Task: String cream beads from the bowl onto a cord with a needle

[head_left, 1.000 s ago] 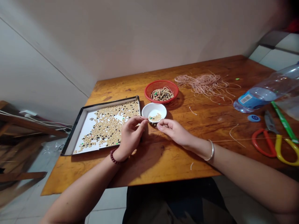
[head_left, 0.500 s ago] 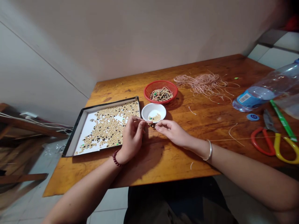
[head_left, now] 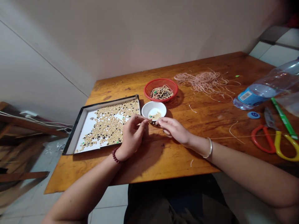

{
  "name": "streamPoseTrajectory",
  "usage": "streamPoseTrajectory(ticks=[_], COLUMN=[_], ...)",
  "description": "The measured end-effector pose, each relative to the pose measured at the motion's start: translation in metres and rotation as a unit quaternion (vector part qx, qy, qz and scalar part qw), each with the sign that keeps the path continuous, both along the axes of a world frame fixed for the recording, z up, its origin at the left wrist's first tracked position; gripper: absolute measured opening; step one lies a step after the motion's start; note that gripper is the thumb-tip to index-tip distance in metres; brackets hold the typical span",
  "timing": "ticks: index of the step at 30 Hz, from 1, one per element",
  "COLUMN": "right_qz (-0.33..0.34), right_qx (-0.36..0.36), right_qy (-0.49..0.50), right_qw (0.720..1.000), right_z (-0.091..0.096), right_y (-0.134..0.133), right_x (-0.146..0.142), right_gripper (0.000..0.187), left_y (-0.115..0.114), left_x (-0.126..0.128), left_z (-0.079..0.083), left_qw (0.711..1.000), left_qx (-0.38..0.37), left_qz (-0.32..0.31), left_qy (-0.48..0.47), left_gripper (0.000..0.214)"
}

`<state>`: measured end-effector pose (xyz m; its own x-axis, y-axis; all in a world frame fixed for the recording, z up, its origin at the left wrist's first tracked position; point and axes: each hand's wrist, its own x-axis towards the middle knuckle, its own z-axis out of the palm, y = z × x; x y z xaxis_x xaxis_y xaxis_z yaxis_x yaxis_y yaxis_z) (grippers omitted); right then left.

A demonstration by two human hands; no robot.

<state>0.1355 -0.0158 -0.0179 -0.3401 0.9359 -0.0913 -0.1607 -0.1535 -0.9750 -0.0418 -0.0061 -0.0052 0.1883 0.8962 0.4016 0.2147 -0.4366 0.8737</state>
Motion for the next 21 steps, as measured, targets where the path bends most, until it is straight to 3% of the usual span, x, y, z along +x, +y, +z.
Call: streamPoseTrajectory(ticks=[4, 11, 16, 21], right_qz=[-0.01, -0.018, -0.028, -0.016], right_qx=[-0.022, 0.089, 0.079, 0.016], right_qy=[0.006, -0.059, -0.046, -0.018], right_qw=[1.0, 0.994, 0.995, 1.0], right_z=[-0.0003, -0.0043, -0.0048, -0.006], right_y=[0.0001, 0.0026, 0.0029, 0.0008], right_x=[0.0003, -0.0013, -0.0019, -0.0014], right_gripper=[0.032, 0.02, 0.013, 0.008], left_y=[-0.0024, -0.003, -0.0036, -0.0044], left_x=[0.0015, 0.0021, 0.0033, 0.0037], left_z=[-0.0025, -0.0033, -0.0028, -0.0027], left_qw=[1.0, 1.0, 1.0, 1.0], left_qx=[-0.009, -0.007, -0.003, 0.002], left_qz=[0.0, 0.002, 0.005, 0.014], left_qy=[-0.007, -0.017, -0.017, -0.003], left_gripper=[0.012, 0.012, 0.012, 0.012])
